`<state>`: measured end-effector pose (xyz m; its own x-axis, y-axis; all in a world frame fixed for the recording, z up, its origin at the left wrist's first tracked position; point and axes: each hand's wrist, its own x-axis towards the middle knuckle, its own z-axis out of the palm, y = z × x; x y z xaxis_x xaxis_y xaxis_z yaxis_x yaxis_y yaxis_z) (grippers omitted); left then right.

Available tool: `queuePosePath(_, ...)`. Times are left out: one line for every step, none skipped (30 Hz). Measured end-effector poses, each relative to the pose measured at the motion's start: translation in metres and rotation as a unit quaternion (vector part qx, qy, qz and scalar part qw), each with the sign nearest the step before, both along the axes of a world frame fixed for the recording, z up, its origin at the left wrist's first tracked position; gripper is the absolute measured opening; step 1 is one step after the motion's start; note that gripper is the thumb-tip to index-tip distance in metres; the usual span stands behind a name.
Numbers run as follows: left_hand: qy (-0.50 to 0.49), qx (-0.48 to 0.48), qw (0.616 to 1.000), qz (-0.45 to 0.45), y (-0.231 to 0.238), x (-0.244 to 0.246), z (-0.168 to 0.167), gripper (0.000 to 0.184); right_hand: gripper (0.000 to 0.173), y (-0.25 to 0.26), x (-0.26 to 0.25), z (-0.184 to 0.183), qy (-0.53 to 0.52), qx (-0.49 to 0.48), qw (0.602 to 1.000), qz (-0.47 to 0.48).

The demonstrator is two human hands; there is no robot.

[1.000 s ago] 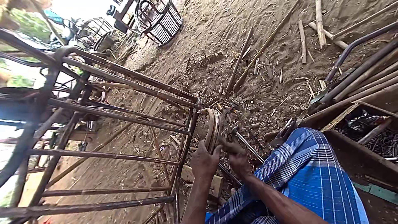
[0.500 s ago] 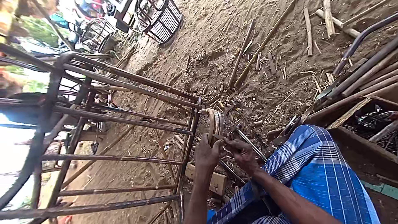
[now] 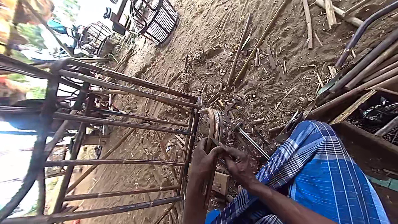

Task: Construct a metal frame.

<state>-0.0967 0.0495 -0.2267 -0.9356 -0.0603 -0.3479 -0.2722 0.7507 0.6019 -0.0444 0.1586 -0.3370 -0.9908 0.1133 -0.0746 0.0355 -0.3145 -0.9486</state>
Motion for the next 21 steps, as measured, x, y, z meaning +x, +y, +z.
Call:
queuePosePath(-0.003,0.026,1.000,-0.001,-0.001,0.000,0.001,0.042,0.025,-0.007,0.004,0.010,-0.038,-0.004,0.999,-0.017)
queuePosePath(-0.008,0.036,0.999,-0.002,-0.002,-0.001,0.002,0.039,0.028,-0.013,0.008,0.020,-0.073,-0.009,0.997,-0.031)
queuePosePath(-0.013,0.034,0.999,-0.003,-0.002,-0.002,0.003,0.037,0.031,-0.017,0.010,0.027,-0.097,-0.009,0.994,-0.042)
queuePosePath(-0.020,0.029,0.999,-0.009,-0.003,-0.003,0.004,0.034,0.034,-0.019,0.010,0.031,-0.108,-0.004,0.993,-0.048)
queuePosePath(-0.025,0.024,0.999,-0.016,-0.004,-0.003,0.004,0.033,0.035,-0.019,0.011,0.032,-0.113,0.005,0.992,-0.051)
queuePosePath(-0.026,0.026,0.999,-0.025,-0.005,-0.004,0.004,0.032,0.033,-0.019,0.010,0.031,-0.115,0.007,0.992,-0.054)
queuePosePath(-0.025,0.031,0.999,-0.032,-0.006,-0.005,0.002,0.033,0.028,-0.018,0.009,0.030,-0.120,0.001,0.991,-0.053)
queuePosePath(-0.023,0.036,0.998,-0.035,-0.007,-0.006,0.001,0.033,0.024,-0.017,0.009,0.029,-0.126,-0.009,0.991,-0.048)
queuePosePath(-0.022,0.042,0.998,-0.034,-0.007,-0.006,0.000,0.033,0.020,-0.016,0.009,0.028,-0.131,-0.024,0.990,-0.042)
queuePosePath(-0.023,0.049,0.998,-0.029,-0.006,-0.004,0.000,0.032,0.019,-0.017,0.009,0.028,-0.138,-0.039,0.989,-0.037)
queuePosePath(-0.026,0.058,0.998,-0.023,-0.006,-0.003,0.001,0.031,0.018,-0.019,0.009,0.030,-0.143,-0.057,0.987,-0.037)
queuePosePath(-0.033,0.069,0.997,-0.020,-0.007,-0.003,0.002,0.030,0.018,-0.022,0.010,0.034,-0.147,-0.072,0.986,-0.038)
queuePosePath(-0.044,0.089,0.995,-0.017,-0.008,-0.006,0.003,0.027,0.019,-0.024,0.009,0.038,-0.151,-0.084,0.984,-0.040)
queuePosePath(-0.053,0.099,0.994,-0.014,-0.008,-0.008,0.005,0.026,0.019,-0.026,0.008,0.042,-0.157,-0.089,0.983,-0.044)
queuePosePath(-0.063,0.100,0.993,-0.012,-0.008,-0.010,0.006,0.025,0.020,-0.026,0.007,0.047,-0.167,-0.089,0.981,-0.048)
queuePosePath(-0.073,0.095,0.993,-0.012,-0.008,-0.011,0.008,0.026,0.020,-0.027,0.007,0.052,-0.176,-0.084,0.980,-0.050)
queuePosePath(-0.079,0.092,0.993,-0.008,-0.008,-0.012,0.008,0.028,0.021,-0.028,0.006,0.054,-0.183,-0.072,0.979,-0.055)
queuePosePath(-0.084,0.090,0.992,0.006,-0.006,-0.011,0.007,0.030,0.021,-0.029,0.006,0.053,-0.187,-0.051,0.979,-0.060)
queuePosePath(-0.082,0.095,0.992,0.023,-0.004,-0.009,0.006,0.032,0.021,-0.031,0.006,0.052,-0.187,-0.024,0.980,-0.065)
queuePosePath(-0.073,0.101,0.991,0.036,-0.002,-0.010,0.002,0.034,0.020,-0.031,0.005,0.052,-0.185,0.002,0.980,-0.072)
queuePosePath(-0.065,0.108,0.991,0.042,-0.003,-0.013,-0.004,0.036,0.020,-0.033,0.003,0.053,-0.181,0.014,0.980,-0.080)
